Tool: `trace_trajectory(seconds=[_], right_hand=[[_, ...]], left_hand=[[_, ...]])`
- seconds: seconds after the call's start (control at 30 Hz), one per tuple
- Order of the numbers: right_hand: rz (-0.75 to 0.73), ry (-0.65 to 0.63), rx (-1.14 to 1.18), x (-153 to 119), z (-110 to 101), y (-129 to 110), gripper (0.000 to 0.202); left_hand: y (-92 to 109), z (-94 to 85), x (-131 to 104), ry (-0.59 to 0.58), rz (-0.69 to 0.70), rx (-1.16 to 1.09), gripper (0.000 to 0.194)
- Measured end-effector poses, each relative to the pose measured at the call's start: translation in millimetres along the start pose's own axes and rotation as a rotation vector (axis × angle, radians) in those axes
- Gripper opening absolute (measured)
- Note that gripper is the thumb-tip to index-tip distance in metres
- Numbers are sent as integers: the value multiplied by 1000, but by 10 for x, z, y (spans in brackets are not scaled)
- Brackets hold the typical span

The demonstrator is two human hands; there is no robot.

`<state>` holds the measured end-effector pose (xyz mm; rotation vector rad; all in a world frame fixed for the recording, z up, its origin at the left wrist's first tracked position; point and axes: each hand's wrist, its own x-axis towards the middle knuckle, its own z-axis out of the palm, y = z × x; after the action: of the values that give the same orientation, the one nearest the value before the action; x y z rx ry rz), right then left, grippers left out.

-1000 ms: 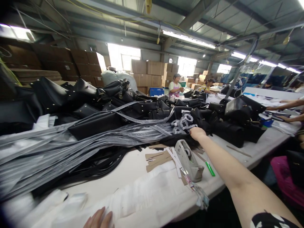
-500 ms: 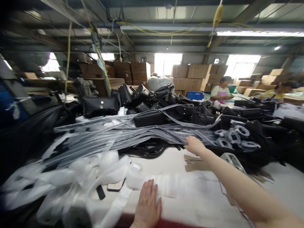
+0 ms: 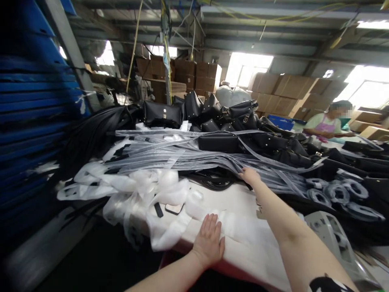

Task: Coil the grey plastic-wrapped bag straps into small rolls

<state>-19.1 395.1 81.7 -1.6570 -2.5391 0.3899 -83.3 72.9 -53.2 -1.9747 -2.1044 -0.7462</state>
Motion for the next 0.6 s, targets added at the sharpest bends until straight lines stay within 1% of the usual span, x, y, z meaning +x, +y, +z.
trace_trajectory(seconds=[0.07,0.17,0.27,0.37,0.43,0.53,0.6], right_hand=[[13,-3,-89,-71,-56,45,38],[8,5,-182,-187,-180,86,43],[-11,60,-223,-304,-318,87,43],[-22,137,-230,-409,-445,73,33],[-14,168,-221,-475,-516,58,30],[-24,222,-188,-580,-617,-22,32],[-50,286,-152,-687,-706,-138,35]], left_hand=[[16,-53,25,-20,-9,-31,56],[31,-87,44,-38,-30,-60,54],[36,-90,50,-37,-35,-73,53],[29,-87,60,-25,-40,-74,51],[23,-84,67,-17,-50,-73,51],[29,-75,54,-3,-62,-67,50],[45,-70,26,5,-64,-64,51]])
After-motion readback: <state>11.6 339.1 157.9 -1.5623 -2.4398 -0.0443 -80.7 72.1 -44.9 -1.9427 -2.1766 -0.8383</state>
